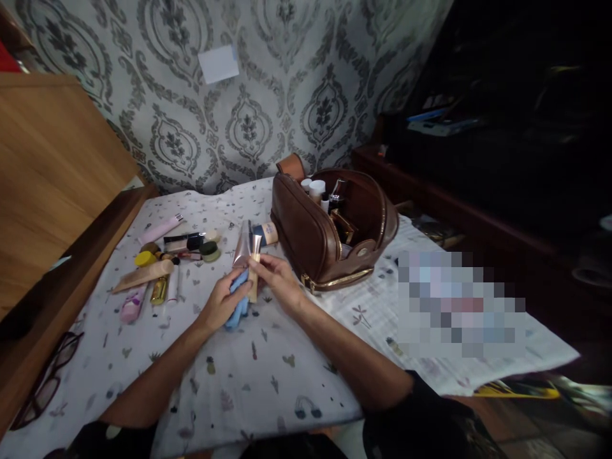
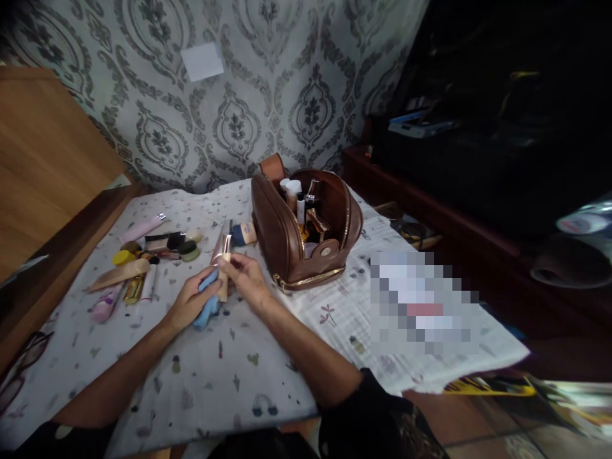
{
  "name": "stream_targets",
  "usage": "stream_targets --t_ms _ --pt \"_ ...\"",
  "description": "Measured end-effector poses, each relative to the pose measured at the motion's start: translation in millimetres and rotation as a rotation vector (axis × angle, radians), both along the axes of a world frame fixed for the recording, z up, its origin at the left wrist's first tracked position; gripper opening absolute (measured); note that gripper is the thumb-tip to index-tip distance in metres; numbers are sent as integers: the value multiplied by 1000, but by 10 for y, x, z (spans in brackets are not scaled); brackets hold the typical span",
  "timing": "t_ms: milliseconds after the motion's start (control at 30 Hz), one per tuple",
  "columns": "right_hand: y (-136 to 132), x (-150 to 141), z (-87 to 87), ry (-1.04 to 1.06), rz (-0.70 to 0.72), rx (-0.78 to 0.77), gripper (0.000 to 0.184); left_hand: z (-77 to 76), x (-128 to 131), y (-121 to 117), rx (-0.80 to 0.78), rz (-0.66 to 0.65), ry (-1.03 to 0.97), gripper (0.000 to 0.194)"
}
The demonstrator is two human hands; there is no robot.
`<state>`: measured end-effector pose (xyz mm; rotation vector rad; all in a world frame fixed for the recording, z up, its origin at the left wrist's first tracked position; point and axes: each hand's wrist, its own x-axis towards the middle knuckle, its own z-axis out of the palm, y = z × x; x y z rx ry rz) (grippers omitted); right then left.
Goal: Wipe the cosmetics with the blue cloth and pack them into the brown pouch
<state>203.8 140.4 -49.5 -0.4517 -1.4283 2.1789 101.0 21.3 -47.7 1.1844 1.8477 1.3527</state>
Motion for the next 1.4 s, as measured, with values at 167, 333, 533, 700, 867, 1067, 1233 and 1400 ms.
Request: stream_targets --t_ms 167,333,533,700,867,1067,1233,1400 --pt "13 11 31 39 29 -61 49 -42 -24 -2 -31 52 -9 41" --pt "19 -18 -34 92 -18 -44 47 1 -29 -2 32 188 108 32" --pt "-23 -18 -113 8 117 209 38 113 -76 -31 172 358 149 48" --pt "-26 1 -129 -42 157 459 33 94 -126 -37 142 367 80 44" --pt "-11 -31 -183 -98 129 394 34 45 -180 -33 90 404 25 45" --pt "16 -40 -103 -150 166 63 47 37 -223 2 134 516 -120 44" --pt "47 -28 -44 -52 95 -131 39 103 -204 62 198 514 -304 35" --pt "58 -48 -59 -1 39 -244 46 160 -190 77 216 483 -382 27"
